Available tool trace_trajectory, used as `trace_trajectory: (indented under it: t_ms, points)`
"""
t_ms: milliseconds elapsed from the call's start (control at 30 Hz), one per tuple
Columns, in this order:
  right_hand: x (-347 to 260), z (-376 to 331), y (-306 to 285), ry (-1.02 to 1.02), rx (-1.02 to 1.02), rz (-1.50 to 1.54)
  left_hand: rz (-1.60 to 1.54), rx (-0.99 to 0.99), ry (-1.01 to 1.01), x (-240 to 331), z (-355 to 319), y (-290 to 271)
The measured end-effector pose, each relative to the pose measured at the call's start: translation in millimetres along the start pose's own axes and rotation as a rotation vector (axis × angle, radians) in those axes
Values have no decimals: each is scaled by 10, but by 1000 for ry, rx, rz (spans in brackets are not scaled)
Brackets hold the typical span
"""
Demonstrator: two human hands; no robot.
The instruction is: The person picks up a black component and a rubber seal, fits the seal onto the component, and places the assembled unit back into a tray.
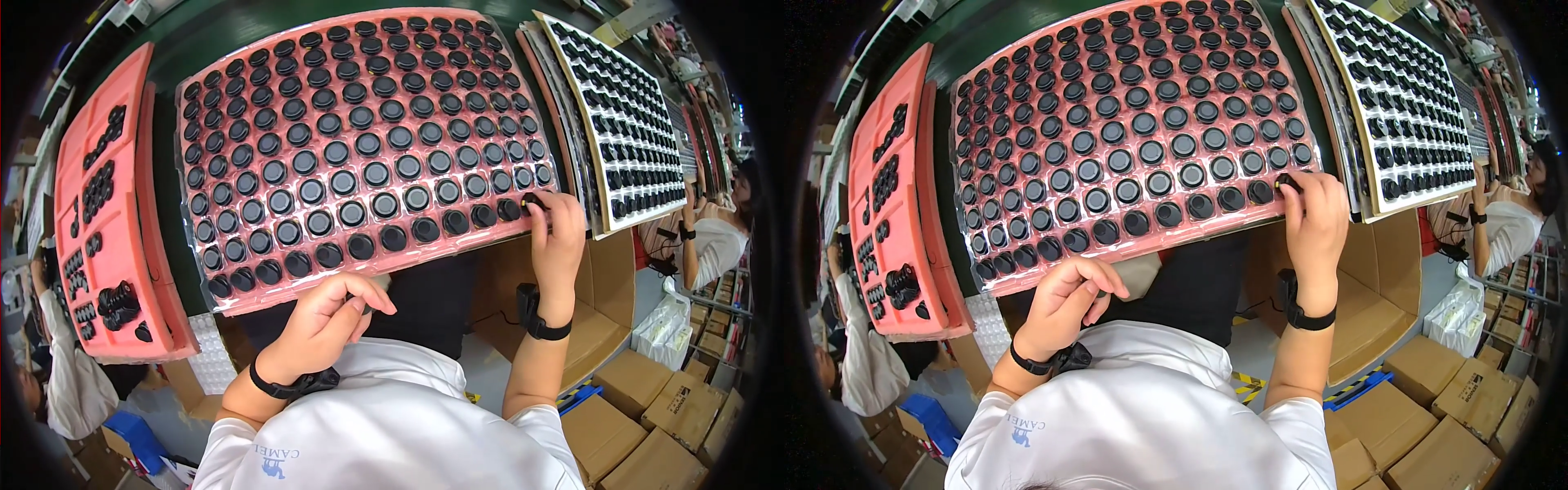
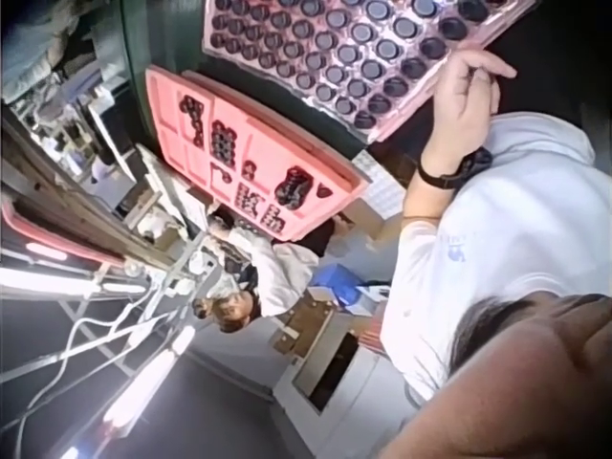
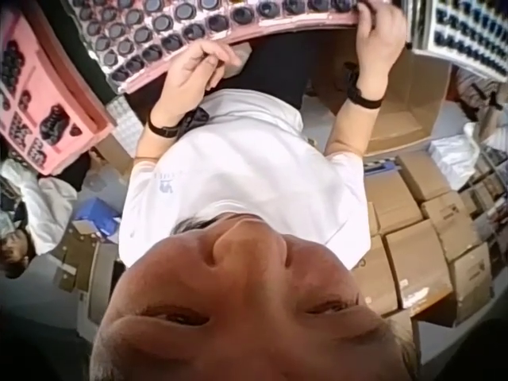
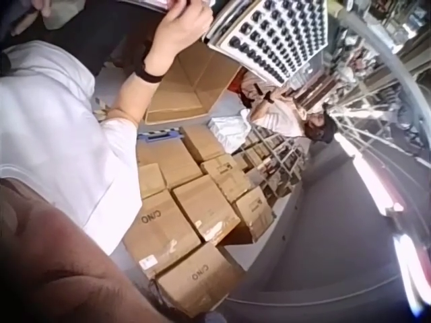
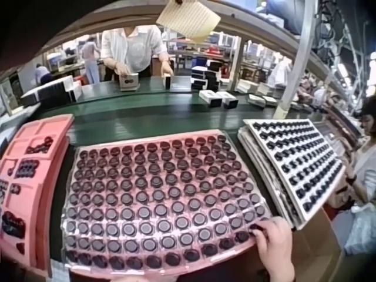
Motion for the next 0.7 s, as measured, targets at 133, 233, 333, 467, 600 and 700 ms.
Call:
trace_trajectory:
  t_ms: [133,233,333,467,600,700]
  points:
    - [-140,-65,-180,109,62,257,132,-73,55,42,-36,-48]
    - [-684,-161,-139,-41,-99,598,143,-117,48,45,-30,-6]
    - [-1242,-318,-26,-297,-297,731,208,-116,22,19,14,61]
    - [-1577,-427,64,-451,-303,771,230,-120,-33,10,-24,60]
    - [-1695,-410,104,-494,-288,845,127,-131,-8,33,-73,38]
    - [-1548,-396,358,8,-487,1406,65,-124,46,55,-77,35]
Point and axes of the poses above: each hand's wrist, its own z-axis towards the middle knuckle, its own y-axis out of the palm, x = y × z, the point moved 9 cm from there along z, towards the middle knuckle, and after that the axes turned 7 degrees about y, right-handed, at the moved point
